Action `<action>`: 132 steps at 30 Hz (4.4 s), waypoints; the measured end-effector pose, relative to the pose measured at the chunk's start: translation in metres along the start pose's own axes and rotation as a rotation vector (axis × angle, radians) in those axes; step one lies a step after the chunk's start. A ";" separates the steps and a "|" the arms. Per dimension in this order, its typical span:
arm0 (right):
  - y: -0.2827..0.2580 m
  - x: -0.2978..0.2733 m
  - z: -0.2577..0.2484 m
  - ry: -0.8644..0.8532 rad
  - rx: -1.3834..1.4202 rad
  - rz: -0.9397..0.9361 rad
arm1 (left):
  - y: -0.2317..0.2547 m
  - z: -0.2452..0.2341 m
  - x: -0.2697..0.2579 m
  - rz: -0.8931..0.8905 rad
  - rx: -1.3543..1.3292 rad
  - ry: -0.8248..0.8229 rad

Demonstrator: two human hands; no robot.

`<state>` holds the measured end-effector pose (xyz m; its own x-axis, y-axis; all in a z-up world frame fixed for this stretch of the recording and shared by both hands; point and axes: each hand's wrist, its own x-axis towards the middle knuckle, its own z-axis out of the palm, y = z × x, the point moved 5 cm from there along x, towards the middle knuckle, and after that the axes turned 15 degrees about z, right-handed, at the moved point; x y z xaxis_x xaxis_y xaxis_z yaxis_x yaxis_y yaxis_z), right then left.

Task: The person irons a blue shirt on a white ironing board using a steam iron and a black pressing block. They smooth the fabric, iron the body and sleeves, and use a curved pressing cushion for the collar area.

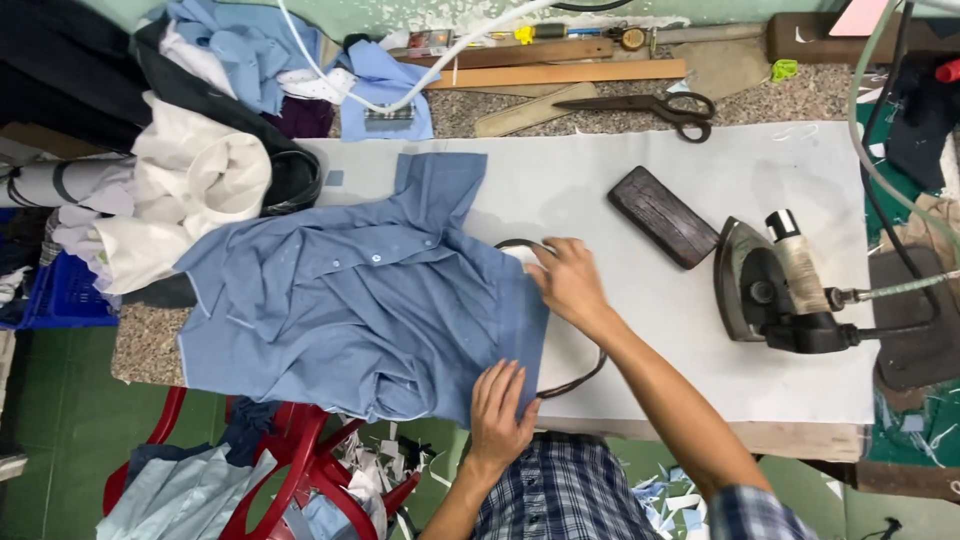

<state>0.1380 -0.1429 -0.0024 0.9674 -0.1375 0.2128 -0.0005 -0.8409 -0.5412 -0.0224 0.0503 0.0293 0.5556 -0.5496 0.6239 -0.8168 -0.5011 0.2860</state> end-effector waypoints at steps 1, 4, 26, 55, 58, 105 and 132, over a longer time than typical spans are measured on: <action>-0.004 0.009 0.026 -0.132 -0.044 0.086 | -0.006 -0.009 -0.007 -0.048 -0.009 0.030; -0.007 0.023 0.066 -0.265 -0.047 0.195 | -0.023 -0.026 -0.042 -0.173 -0.041 0.068; -0.230 0.029 -0.061 -0.654 0.496 0.322 | -0.072 -0.006 -0.054 -0.666 -0.647 0.343; -0.210 -0.027 -0.019 -0.521 -0.028 -0.569 | -0.085 -0.162 0.025 -0.449 -0.607 -0.377; -0.228 -0.029 -0.039 -0.423 0.064 -0.651 | -0.083 -0.164 0.011 -0.468 -0.387 -0.323; -0.231 -0.176 -0.013 -0.274 0.637 -0.293 | -0.059 -0.119 -0.122 -1.445 -1.436 1.367; -0.315 -0.220 0.094 -1.340 0.387 0.362 | -0.151 -0.309 -0.421 -0.598 0.556 0.441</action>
<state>-0.0506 0.2013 0.0446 0.4343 0.4606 -0.7741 -0.4358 -0.6446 -0.6281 -0.1811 0.5637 -0.0516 0.6577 0.1504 0.7381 -0.1584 -0.9304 0.3306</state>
